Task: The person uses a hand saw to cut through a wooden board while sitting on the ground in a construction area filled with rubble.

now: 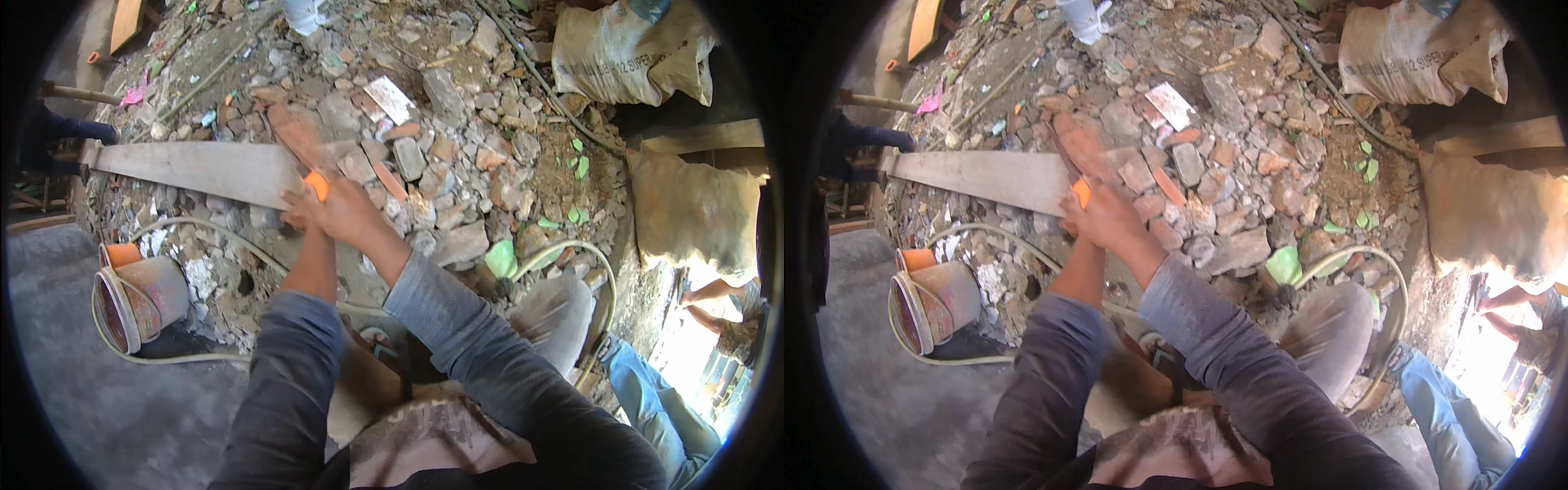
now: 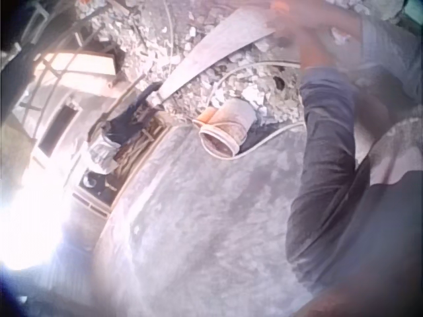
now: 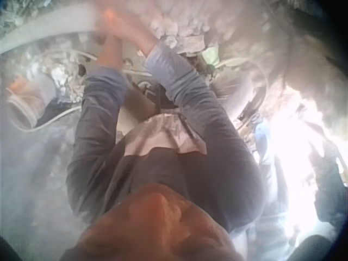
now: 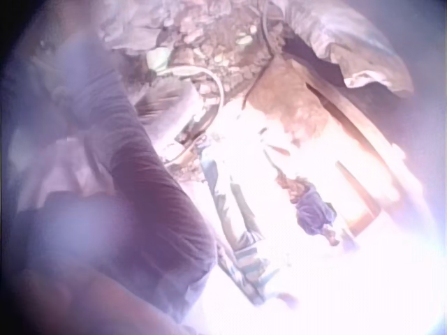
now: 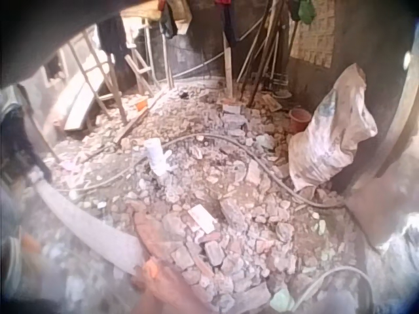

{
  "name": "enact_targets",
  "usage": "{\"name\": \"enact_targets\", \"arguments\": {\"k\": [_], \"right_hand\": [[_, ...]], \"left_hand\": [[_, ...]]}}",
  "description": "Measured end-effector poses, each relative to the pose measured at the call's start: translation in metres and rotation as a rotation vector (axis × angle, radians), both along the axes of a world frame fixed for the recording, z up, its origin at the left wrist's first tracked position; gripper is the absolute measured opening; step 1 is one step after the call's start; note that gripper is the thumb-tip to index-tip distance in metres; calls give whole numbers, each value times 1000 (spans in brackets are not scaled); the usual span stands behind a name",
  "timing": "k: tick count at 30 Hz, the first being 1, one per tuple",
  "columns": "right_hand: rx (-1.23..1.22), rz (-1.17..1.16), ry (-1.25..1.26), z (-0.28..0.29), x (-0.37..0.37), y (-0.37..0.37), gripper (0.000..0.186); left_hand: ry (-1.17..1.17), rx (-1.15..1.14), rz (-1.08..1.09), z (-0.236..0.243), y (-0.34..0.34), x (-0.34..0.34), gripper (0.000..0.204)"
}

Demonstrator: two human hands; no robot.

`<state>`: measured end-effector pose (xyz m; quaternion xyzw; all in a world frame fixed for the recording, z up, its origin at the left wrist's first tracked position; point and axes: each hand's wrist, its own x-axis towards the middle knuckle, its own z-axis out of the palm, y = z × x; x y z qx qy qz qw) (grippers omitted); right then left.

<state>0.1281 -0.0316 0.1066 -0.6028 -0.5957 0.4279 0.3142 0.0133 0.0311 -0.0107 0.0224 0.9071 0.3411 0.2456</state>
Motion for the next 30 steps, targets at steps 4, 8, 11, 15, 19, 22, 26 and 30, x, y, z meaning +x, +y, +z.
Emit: {"name": "enact_targets", "arguments": {"k": [4, 8, 11, 15, 19, 22, 26, 30], "right_hand": [[182, 74, 90, -1, 47, -127, 52], [70, 157, 72, 77, 115, -209, 52], [137, 125, 81, 39, 59, -141, 46], [-6, -40, 41, -4, -7, -13, 38], [175, 115, 57, 4, 47, -114, 46], [118, 105, 87, 60, 123, -231, 64], [98, 149, 51, 46, 94, -176, 60], [-7, 62, 142, -10, 13, -31, 63]], "left_hand": [[33, 16, 92, 4, -24, -30, 96], [58, 18, 110, 14, -22, -45, 95], [30, -9, 88, 1, -30, -49, 94], [-24, 48, -9, -15, -16, -4, 97], [-37, 6, 2, -4, -20, -39, 95], [34, 82, 100, 15, -28, -38, 95], [22, 64, 69, 12, -33, -40, 94], [0, -12, -15, -6, -23, -23, 93]]}}
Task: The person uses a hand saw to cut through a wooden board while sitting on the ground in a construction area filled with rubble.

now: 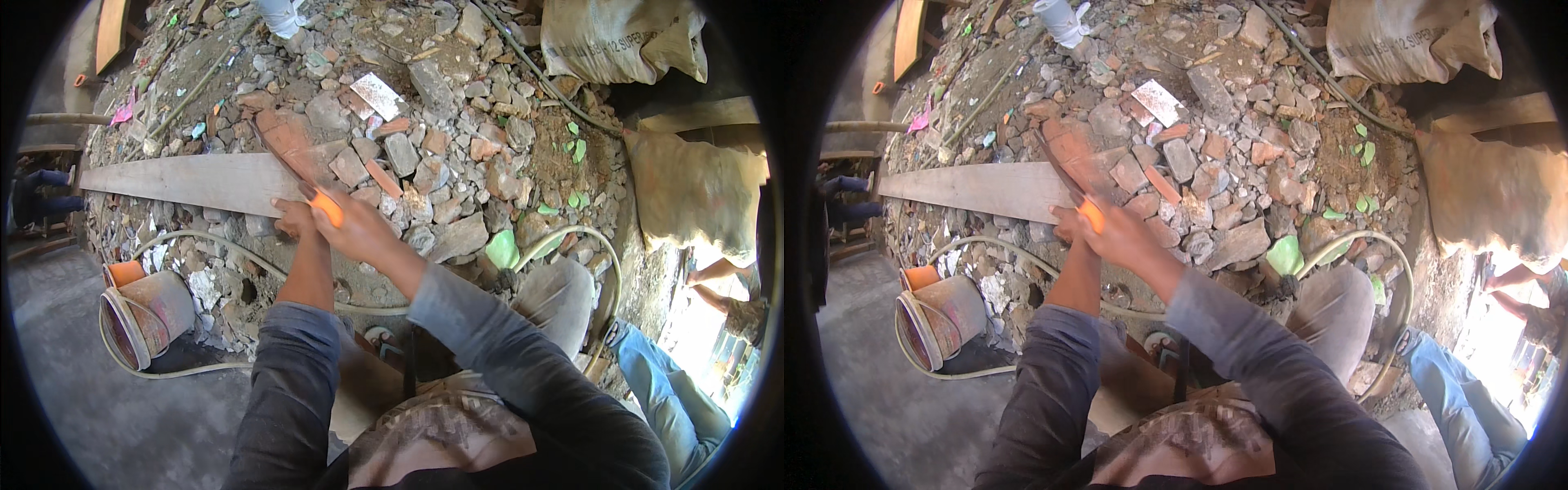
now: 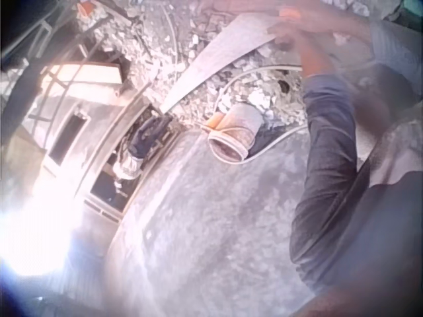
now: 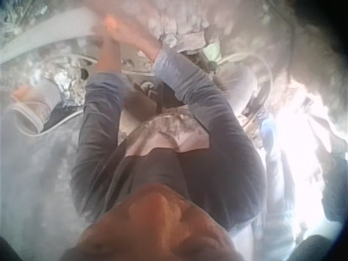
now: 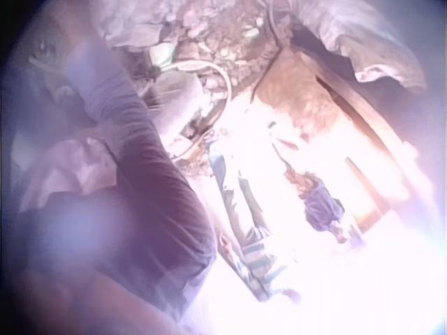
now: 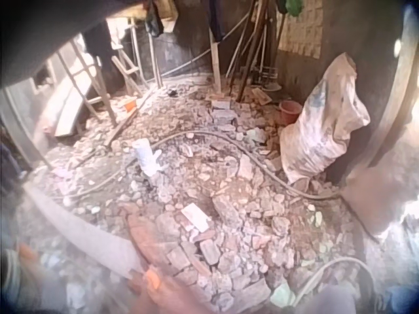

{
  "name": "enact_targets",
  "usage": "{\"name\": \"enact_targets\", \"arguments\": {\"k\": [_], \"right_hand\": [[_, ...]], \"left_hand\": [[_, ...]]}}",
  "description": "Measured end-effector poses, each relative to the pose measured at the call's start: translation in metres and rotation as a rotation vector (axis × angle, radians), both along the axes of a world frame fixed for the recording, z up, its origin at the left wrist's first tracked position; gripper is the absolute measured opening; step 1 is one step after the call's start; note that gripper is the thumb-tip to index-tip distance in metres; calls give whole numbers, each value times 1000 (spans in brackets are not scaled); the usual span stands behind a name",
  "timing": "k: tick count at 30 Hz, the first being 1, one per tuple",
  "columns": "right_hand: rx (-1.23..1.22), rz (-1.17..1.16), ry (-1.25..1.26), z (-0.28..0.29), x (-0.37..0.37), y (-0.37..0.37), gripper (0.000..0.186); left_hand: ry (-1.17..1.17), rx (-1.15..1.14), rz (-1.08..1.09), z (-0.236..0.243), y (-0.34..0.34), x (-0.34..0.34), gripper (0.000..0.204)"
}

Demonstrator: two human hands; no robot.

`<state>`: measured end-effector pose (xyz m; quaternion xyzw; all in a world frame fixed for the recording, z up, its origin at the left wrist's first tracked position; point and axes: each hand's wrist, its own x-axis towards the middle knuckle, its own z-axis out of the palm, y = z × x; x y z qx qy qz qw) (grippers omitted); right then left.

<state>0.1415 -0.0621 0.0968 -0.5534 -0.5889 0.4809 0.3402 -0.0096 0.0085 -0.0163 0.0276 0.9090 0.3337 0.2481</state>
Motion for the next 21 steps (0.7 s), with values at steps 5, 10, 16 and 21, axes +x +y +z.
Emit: {"name": "enact_targets", "arguments": {"k": [5, 10, 16, 21], "right_hand": [[140, -16, 54, 17, -32, 6, 72], [-114, 34, -22, 15, 10, -14, 68], [131, 62, -39, 78, 100, -187, 56], [207, -38, -24, 27, 26, -61, 46]], "left_hand": [[-109, 84, -5, 6, -3, -21, 94], [-97, 104, 19, 5, 3, -2, 94], [71, 71, 119, 16, 2, -24, 93], [9, 78, 99, 4, 3, -6, 95]]}}
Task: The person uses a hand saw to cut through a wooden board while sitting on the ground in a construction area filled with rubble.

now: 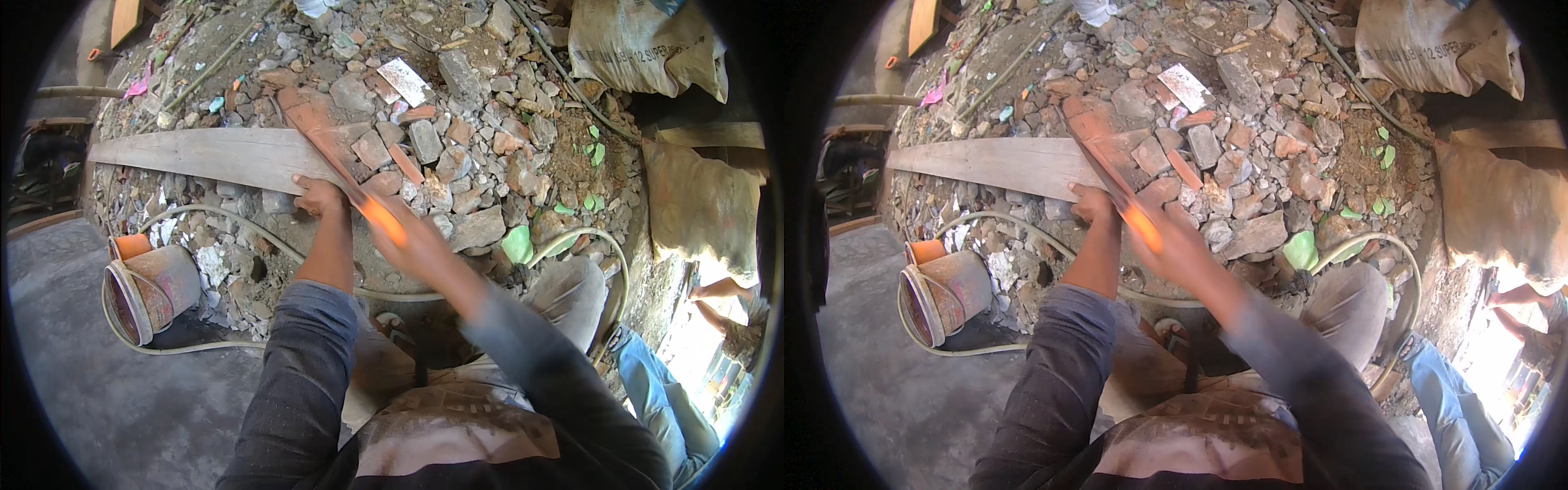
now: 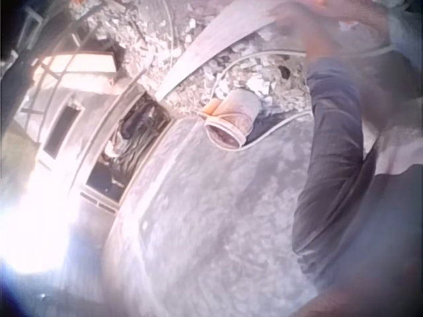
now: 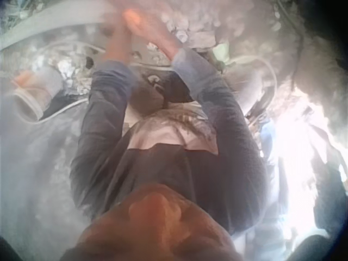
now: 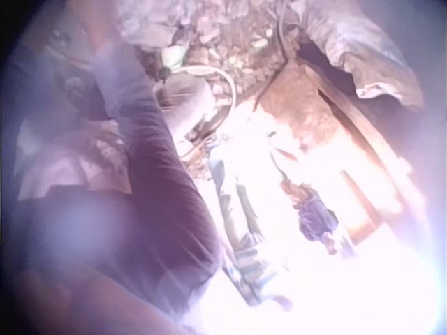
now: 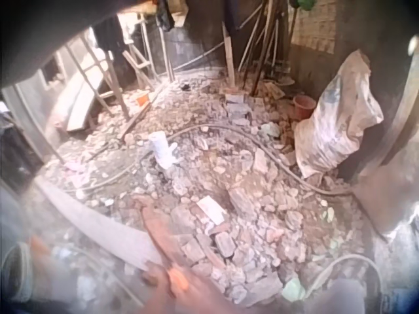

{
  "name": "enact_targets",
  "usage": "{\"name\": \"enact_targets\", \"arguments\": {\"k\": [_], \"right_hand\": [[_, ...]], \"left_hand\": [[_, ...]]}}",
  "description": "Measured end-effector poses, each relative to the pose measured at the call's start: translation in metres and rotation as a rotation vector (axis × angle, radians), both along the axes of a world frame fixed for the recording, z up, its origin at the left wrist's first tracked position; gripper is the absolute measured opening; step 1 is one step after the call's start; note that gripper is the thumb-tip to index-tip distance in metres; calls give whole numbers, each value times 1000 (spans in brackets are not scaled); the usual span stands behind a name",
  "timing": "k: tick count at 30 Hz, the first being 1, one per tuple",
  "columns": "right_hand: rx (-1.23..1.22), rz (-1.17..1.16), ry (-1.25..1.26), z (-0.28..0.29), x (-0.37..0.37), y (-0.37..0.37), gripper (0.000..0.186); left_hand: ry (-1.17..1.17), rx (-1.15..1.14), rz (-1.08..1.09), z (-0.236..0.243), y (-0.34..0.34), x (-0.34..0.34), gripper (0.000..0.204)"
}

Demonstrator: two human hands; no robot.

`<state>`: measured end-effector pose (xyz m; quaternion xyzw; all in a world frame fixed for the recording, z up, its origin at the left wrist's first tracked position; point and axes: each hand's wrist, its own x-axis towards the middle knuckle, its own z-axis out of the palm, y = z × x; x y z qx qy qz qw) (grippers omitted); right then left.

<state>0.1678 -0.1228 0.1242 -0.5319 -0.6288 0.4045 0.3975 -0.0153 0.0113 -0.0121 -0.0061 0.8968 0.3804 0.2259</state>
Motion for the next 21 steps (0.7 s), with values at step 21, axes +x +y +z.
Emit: {"name": "enact_targets", "arguments": {"k": [21], "right_hand": [[-105, -9, 66, -26, -22, 25, 47]], "left_hand": [[30, -23, -34, -8, -4, 4, 94]]}}
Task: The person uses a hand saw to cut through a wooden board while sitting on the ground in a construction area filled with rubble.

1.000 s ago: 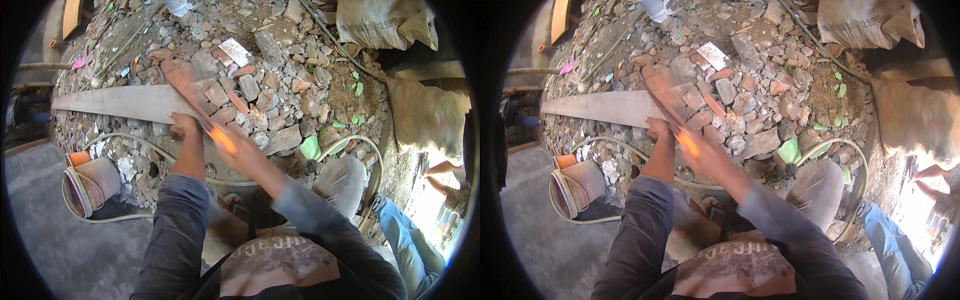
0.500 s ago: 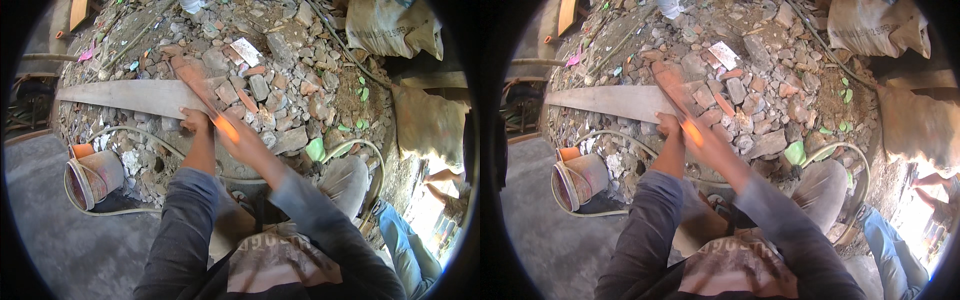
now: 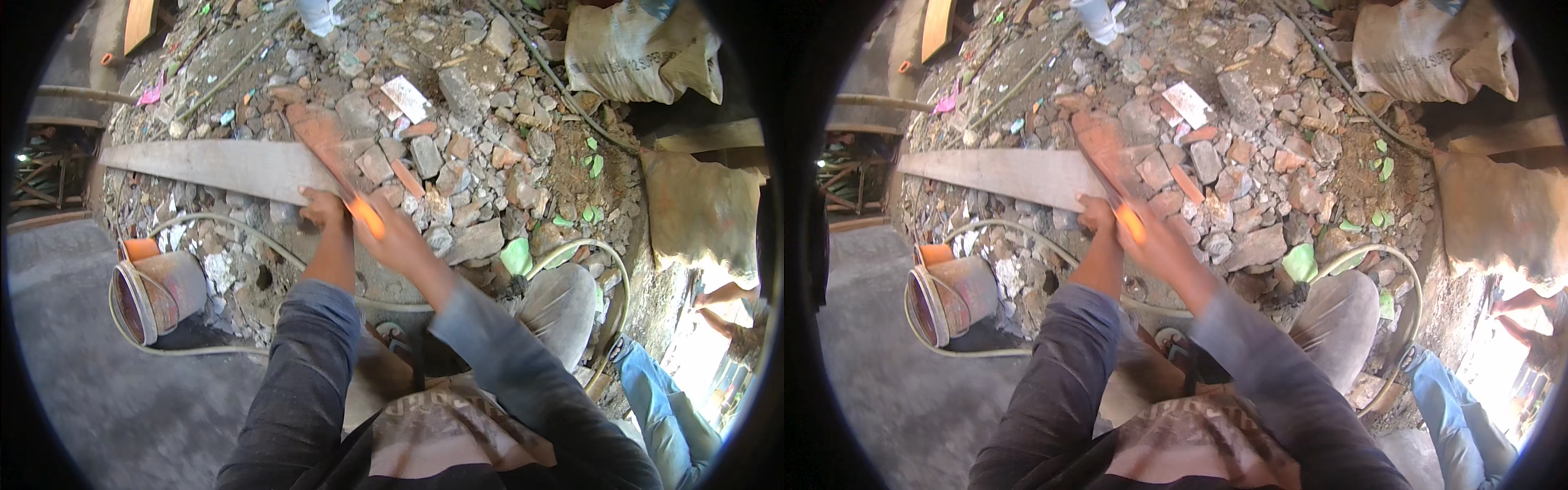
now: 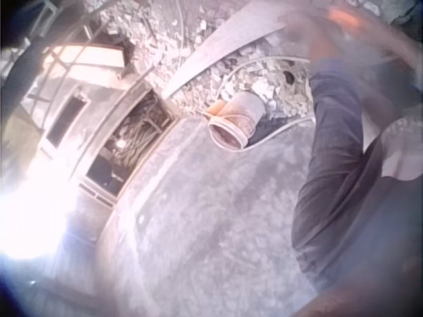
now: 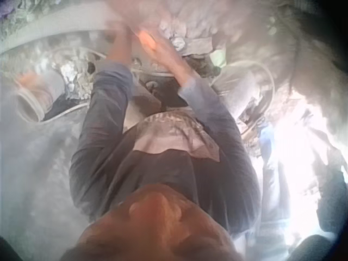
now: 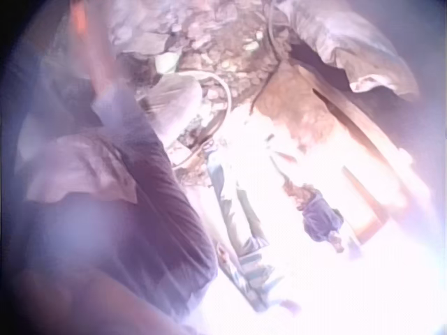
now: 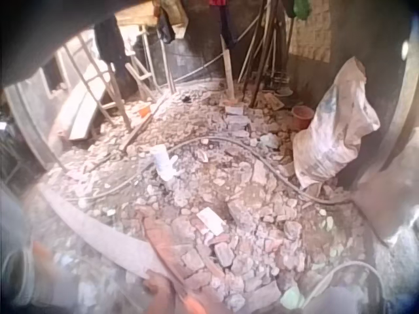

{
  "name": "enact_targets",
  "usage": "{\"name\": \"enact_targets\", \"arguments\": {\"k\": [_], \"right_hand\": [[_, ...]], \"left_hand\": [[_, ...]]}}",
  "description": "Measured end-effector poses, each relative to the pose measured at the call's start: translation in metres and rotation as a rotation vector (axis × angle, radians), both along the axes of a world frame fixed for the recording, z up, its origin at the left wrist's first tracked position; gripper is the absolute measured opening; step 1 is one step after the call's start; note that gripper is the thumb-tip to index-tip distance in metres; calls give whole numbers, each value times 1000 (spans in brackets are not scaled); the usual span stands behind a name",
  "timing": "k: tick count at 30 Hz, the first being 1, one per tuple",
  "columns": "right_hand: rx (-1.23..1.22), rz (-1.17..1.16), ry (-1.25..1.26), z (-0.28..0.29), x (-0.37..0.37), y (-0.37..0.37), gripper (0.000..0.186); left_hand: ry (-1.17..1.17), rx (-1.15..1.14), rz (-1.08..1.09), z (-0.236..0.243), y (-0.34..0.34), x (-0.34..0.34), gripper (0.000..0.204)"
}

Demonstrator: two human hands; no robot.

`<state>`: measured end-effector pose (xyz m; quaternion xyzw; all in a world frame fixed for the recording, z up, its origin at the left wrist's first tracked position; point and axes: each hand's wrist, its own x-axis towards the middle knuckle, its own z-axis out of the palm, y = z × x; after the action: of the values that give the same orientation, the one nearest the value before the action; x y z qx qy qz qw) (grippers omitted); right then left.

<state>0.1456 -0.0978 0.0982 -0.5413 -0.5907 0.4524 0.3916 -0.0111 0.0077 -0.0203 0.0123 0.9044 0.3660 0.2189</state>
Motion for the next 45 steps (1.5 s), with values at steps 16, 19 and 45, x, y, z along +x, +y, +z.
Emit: {"name": "enact_targets", "arguments": {"k": [16, 19, 45], "right_hand": [[-12, 32, 10, 5, 16, -12, 46], [-30, 155, -69, 53, 83, -127, 55], [-28, -2, -11, -13, -8, 21, 42]], "left_hand": [[-1, -38, -14, 4, 0, 5, 95], [23, -1, 37, 10, -7, -20, 95], [-29, -29, 22, 1, 10, -5, 94]]}}
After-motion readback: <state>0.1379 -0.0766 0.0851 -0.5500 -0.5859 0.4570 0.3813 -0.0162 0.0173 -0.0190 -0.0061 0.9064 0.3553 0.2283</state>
